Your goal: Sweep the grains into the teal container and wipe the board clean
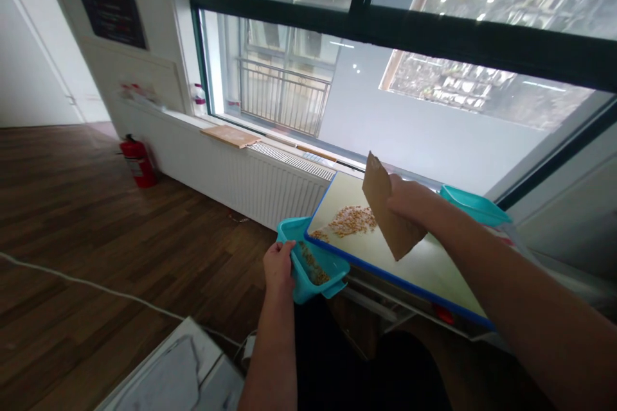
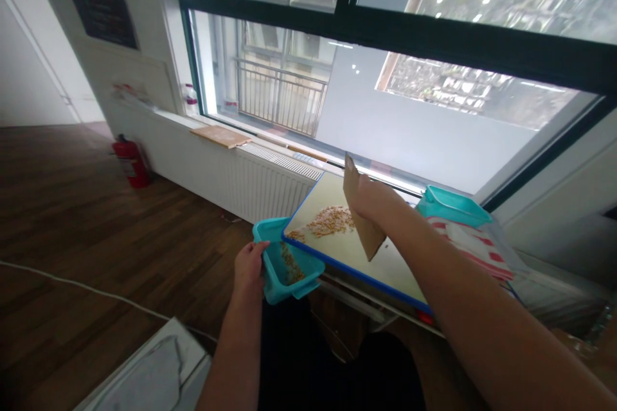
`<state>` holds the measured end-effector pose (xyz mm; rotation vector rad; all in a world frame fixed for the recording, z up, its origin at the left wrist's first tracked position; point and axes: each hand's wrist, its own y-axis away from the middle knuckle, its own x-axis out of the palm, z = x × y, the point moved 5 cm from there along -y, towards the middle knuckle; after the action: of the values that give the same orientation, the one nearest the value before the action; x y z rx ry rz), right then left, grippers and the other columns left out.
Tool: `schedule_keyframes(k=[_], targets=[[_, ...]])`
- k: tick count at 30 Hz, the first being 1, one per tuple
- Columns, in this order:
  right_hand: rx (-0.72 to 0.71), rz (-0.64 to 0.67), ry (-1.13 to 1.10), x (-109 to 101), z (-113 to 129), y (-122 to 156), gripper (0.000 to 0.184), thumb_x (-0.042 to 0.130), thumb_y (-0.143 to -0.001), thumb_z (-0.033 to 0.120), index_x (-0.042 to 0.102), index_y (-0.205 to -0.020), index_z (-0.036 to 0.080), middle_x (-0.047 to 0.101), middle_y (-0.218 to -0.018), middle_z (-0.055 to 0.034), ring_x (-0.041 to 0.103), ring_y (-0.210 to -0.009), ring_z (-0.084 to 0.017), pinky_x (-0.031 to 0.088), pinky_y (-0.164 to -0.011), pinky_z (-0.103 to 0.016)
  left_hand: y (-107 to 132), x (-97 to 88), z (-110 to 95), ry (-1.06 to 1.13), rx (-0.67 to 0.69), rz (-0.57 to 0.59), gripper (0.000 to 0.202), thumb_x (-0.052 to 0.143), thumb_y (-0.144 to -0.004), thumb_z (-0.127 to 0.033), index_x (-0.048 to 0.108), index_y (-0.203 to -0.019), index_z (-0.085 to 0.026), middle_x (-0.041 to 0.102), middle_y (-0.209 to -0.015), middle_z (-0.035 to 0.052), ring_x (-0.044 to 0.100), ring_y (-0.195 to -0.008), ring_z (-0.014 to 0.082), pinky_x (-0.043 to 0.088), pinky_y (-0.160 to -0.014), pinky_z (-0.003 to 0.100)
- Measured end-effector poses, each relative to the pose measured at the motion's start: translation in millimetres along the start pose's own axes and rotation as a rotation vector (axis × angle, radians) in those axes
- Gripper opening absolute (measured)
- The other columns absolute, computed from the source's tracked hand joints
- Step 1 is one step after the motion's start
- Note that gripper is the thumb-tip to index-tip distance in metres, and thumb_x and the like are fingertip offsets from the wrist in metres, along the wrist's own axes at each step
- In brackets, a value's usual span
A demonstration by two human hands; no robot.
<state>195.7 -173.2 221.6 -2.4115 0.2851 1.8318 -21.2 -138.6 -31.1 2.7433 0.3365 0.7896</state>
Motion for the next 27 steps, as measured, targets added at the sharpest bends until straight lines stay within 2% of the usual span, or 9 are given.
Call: schedule_keyframes(k=[3, 10, 14, 22, 27], targets=[[0.09, -0.062, 0.016, 0.1, 10.3, 11.1, 0.046, 0.045, -0.079, 0.029, 0.043, -0.124, 0.015, 0.065, -0.091, -0.0177, 0.062, -0.078, -0.028, 0.045, -0.058, -0.034, 7.2, -0.5, 0.1, 0.006, -0.017, -0.001, 0.032, 0.068, -0.055, -0.028, 0.038, -0.053, -0.018, 0.034, -0.041, -0.0099, 0.031, -0.037, 0.005, 0.024, -0.039, 0.019], [-0.03, -0.168, 0.09, 5.9, 45.7, 20.7, 0.048, 0.039, -0.083, 0.028, 0.032, -0.13, 0.022, 0.065, -0.086, -0.0134, 0.064, -0.076, -0.027, 0.043, -0.058, -0.032, 16.8, -0.9, 7.0, -0.004, 0.014, -0.023, 0.035, 0.069, -0.057, -0.03, 0.036, -0.053, -0.019, 0.033, -0.041, -0.0103, 0.03, -0.036, 0.0044, 0.023, -0.037, 0.019], [-0.063, -0.139, 0.074, 14.6, 55.8, 18.6, 0.052, 0.04, -0.083, 0.031, 0.029, -0.133, 0.024, 0.065, -0.085, -0.0118, 0.064, -0.075, -0.027, 0.044, -0.059, -0.032, 18.8, -1.4, 9.5, -0.025, 0.022, -0.004, 0.034, 0.068, -0.058, -0.031, 0.037, -0.053, -0.019, 0.033, -0.04, -0.0104, 0.03, -0.036, 0.0046, 0.022, -0.037, 0.018], [-0.072, -0.064, 0.025, 24.0, 65.9, 9.6, 0.06, 0.045, -0.08, 0.034, 0.028, -0.136, 0.021, 0.065, -0.092, -0.0148, 0.063, -0.079, -0.029, 0.046, -0.061, -0.036, 17.6, -0.9, 10.1, -0.027, 0.016, 0.001, 0.033, 0.067, -0.06, -0.03, 0.036, -0.053, -0.019, 0.033, -0.038, -0.0102, 0.029, -0.035, 0.005, 0.021, -0.036, 0.018], [-0.107, -0.097, 0.024, 24.5, 73.2, 7.4, 0.056, 0.043, -0.078, 0.028, 0.033, -0.132, 0.019, 0.065, -0.092, -0.0148, 0.063, -0.079, -0.03, 0.048, -0.06, -0.037, 16.7, 2.4, 9.0, -0.02, 0.026, -0.013, 0.033, 0.067, -0.06, -0.028, 0.035, -0.053, -0.019, 0.032, -0.039, -0.0103, 0.029, -0.035, 0.0044, 0.021, -0.037, 0.018]])
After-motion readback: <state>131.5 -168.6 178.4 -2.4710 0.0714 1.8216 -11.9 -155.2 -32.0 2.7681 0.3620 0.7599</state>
